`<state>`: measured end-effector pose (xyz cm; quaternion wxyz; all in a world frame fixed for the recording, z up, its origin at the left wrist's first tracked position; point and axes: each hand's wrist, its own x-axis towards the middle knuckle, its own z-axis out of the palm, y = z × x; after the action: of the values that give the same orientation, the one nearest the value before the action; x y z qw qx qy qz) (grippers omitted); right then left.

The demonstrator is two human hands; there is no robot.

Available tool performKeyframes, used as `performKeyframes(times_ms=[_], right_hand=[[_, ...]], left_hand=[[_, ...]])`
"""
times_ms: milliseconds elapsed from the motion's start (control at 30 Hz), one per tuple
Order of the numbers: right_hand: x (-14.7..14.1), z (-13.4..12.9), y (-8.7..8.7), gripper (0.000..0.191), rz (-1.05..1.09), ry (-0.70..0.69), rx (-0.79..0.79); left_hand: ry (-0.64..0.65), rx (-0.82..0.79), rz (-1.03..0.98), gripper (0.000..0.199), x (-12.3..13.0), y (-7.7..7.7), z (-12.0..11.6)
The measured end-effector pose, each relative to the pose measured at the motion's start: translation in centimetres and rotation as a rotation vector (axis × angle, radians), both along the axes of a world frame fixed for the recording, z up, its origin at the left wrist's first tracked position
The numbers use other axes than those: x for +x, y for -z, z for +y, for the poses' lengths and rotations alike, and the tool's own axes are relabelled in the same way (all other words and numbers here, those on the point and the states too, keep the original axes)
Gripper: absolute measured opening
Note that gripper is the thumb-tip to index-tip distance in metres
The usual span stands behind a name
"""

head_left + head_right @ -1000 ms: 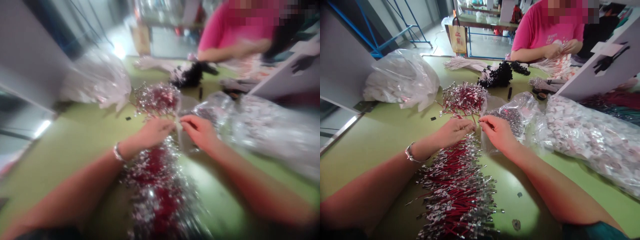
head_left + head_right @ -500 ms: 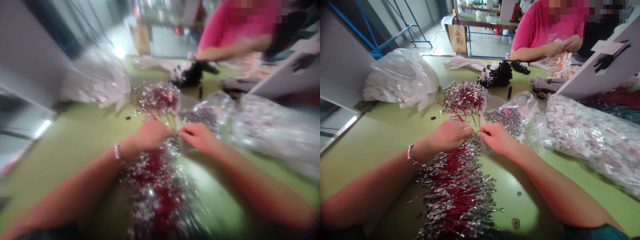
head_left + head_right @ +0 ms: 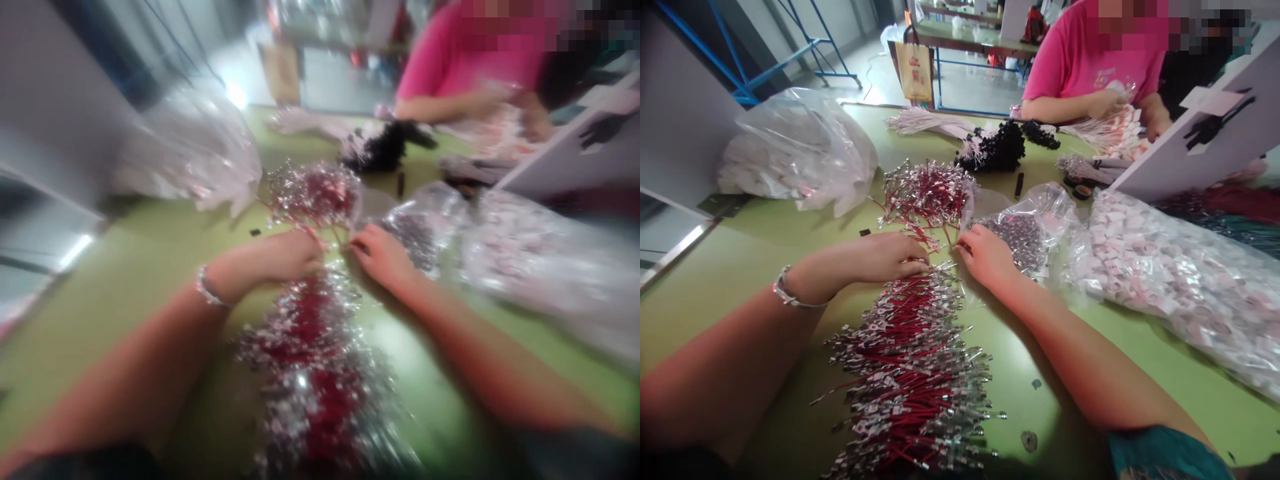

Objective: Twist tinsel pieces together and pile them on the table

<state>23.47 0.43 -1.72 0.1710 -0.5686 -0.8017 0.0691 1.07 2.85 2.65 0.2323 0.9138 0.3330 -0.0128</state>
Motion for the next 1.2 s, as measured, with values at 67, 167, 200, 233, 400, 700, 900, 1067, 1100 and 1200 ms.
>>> performKeyframes(times_ms=[67,167,200,233,400,700,900,1067,1100,1200], right_hand=[[-0.4,-0.2,0.5,0.021,-0.077,-0.028,0.025],[-0.9,-0.6,0.9,0.023,-0.133,-0.015,0.030],[-1.0,-0.6,0.9,0.024,-0.135,-0.005,0.022],[-1.1,-0.6,0.9,0.024,-0.133,-0.001,0.016],[-1.4,-0.5,0.8,0.023,-0.149,-0.025,0.011],[-1.4,0.0,0.9,0.021,0.022,0.125,-0.070],[-0.1,-0.3,-1.2,0.017,0.357,0.252,-0.064],[-0.4,-2.3,-3.7,0.015,0.534,0.183,-0.304],[-0.6,-2.7,-4.1,0.016,0.580,0.158,-0.361],[-0.5,-2.9,-4.7,0.022,0.677,0.079,-0.469]], left_hand=[[-0.011,-0.037,0.008,0.025,0.2,0.3,0.0],[0.002,-0.084,0.002,0.024,0.5,0.6,-0.2],[0.019,-0.107,-0.001,0.023,0.7,0.7,-0.3],[0.038,-0.125,-0.002,0.023,0.8,0.8,-0.4],[0.117,-0.150,0.007,0.020,2.0,1.3,-1.7],[0.066,-0.171,0.065,0.024,2.4,0.3,-2.4],[-0.010,-0.105,-0.083,0.023,1.9,0.2,-1.6],[-0.190,0.288,-0.429,0.024,2.9,0.1,-2.3],[-0.180,0.300,-0.435,0.025,3.1,0.1,-2.4],[-0.215,0.256,-0.371,0.021,3.4,0.5,-2.6]])
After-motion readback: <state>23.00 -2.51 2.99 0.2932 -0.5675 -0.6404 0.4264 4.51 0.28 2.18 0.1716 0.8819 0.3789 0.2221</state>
